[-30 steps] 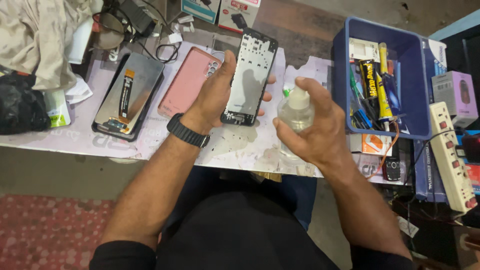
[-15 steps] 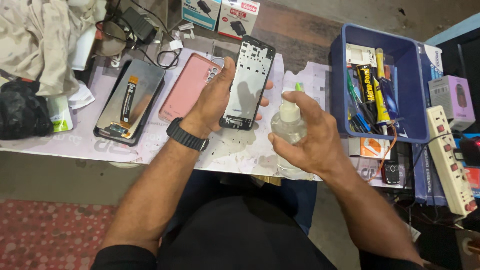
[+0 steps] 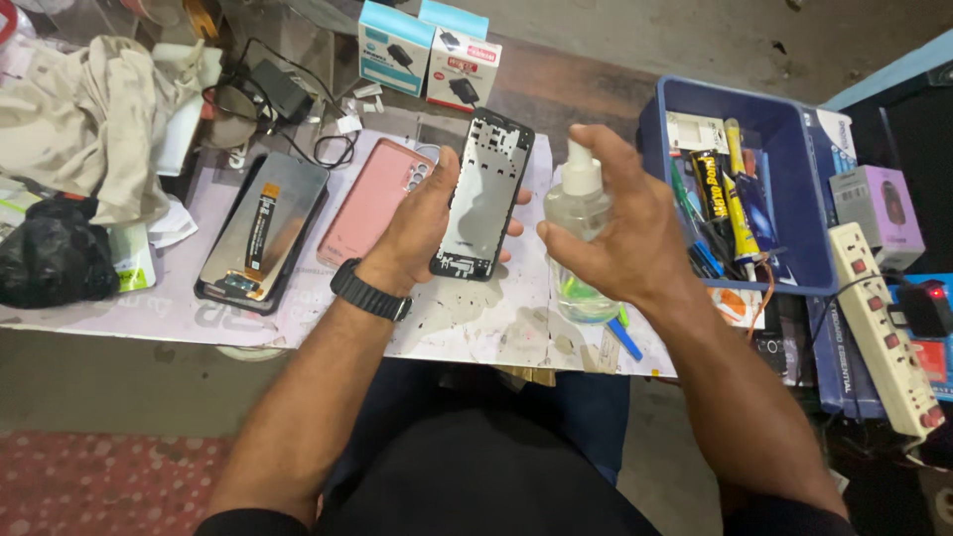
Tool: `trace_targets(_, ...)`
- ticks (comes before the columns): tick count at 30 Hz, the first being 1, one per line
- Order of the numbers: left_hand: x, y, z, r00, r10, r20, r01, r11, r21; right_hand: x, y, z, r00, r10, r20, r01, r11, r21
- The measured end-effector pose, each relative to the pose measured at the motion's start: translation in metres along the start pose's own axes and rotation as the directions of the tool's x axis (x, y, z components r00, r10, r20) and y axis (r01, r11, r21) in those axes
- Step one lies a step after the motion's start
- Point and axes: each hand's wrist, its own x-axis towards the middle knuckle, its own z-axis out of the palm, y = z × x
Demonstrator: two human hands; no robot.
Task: The person uses a green plastic pry tool to remove the battery and screen assembly from a smartphone frame. They then use a blue toothbrush and a spray bottle to clean the interior of the frame.
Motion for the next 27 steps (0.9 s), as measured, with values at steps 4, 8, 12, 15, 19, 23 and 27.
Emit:
trace_targets(4,0.003,0.0,0.0,1.0,-0.011,0.012,0.011,0.999,-0.034,0.008,0.007,0.007,0.997,-0.035,-0.07,0.038,0.998,0.046)
trace_targets(8,0.008,0.003,-0.007,1.0,0.013,0.028,-0.011,0.997,-0.073,0.007,0.007,0.004,0.997,0.037,-0.07,-0.039,0.999,-0.033)
trace_targets(12,0.016,0.006,-0.014,0.999,0.024,0.034,-0.021,0.997,-0.077,-0.004,0.0,-0.001,0.996,0.039,-0.085,-0.042,0.999,-0.034)
trace_targets(15,0.016,0.002,-0.015,0.999,0.03,0.025,-0.028,0.998,-0.064,-0.015,-0.006,-0.001,0.998,0.056,-0.032,-0.056,0.998,-0.009)
trace_targets(19,0.013,-0.003,-0.017,0.998,0.055,0.032,-0.053,0.996,-0.075,-0.027,-0.013,0.007,0.999,0.022,0.042,-0.024,0.999,0.048)
trace_targets(23,0.012,-0.005,-0.016,0.997,0.07,0.012,-0.069,0.995,-0.072,-0.034,-0.018,0.016,0.996,-0.008,0.085,0.0,0.995,0.099)
trace_targets(27,0.009,-0.004,-0.015,0.996,0.084,0.023,-0.081,0.992,-0.091,-0.039,-0.013,0.021,0.985,0.055,0.163,-0.078,0.988,0.135)
